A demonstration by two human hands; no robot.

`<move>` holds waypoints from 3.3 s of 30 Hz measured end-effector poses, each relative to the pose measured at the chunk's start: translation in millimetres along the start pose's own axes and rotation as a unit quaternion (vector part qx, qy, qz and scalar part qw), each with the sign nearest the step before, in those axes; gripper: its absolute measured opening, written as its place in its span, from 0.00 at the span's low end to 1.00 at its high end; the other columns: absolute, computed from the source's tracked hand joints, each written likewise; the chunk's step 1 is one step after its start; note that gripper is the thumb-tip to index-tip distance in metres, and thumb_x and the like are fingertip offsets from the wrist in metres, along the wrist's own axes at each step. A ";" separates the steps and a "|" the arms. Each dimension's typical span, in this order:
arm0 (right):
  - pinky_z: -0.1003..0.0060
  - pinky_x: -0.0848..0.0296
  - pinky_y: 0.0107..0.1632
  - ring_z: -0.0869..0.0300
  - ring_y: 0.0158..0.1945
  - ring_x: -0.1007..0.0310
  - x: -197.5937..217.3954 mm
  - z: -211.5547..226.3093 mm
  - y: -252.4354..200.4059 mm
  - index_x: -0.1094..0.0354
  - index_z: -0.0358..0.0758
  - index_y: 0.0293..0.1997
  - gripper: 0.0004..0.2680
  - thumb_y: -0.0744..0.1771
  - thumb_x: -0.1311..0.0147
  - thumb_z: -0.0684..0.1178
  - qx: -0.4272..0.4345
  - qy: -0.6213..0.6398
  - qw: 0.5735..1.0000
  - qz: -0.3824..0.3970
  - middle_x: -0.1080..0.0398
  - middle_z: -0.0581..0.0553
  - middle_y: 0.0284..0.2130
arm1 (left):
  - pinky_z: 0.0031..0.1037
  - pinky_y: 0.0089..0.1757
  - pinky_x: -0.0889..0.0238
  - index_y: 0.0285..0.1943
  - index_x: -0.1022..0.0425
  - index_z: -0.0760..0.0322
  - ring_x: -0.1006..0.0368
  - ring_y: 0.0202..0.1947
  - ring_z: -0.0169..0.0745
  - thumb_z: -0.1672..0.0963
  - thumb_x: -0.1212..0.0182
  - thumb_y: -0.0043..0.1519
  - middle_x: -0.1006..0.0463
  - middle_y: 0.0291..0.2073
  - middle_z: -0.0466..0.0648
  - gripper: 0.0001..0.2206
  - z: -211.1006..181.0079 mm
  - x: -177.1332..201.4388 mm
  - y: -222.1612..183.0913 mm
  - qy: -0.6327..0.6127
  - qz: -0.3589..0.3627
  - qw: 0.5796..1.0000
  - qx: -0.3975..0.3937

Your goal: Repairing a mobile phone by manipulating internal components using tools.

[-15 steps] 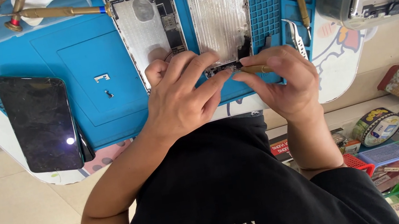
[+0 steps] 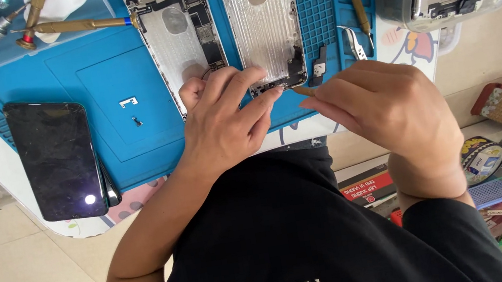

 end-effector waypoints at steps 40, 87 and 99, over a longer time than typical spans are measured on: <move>0.62 0.34 0.23 0.55 0.22 0.28 -27.8 20.7 4.7 0.31 0.40 0.42 0.07 0.69 0.41 0.51 -0.055 -0.198 0.975 0.079 0.32 0.48 0.23 | 0.44 0.55 0.54 0.52 0.18 0.50 0.33 0.57 0.43 0.56 0.29 0.61 0.28 0.58 0.40 0.11 2.8 -0.7 -5.7 -0.028 -0.014 0.999 0.009; 0.70 0.28 0.34 0.60 0.32 0.22 -70.7 63.5 42.0 0.23 0.33 0.41 0.06 0.64 0.31 0.36 0.041 0.218 0.971 -0.089 0.22 0.42 0.32 | 0.34 0.51 0.53 0.54 0.18 0.60 0.27 0.44 0.37 0.61 0.37 0.67 0.19 0.44 0.42 0.09 56.0 145.5 -75.7 0.015 -0.273 0.956 0.106; 0.65 0.28 0.36 0.56 0.33 0.24 -81.6 81.8 54.8 0.24 0.34 0.40 0.05 0.64 0.32 0.37 0.067 0.114 0.988 -0.079 0.24 0.45 0.31 | 0.34 0.52 0.52 0.52 0.17 0.57 0.26 0.44 0.35 0.63 0.38 0.62 0.19 0.44 0.40 0.12 59.7 127.0 -71.0 -0.031 -0.233 0.968 0.091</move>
Point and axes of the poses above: each hand's wrist, its own y-axis towards the middle knuckle, its own x-axis out of the back of the hand, z = x × y, the point moved 10 cm from there along y, towards the middle knuckle
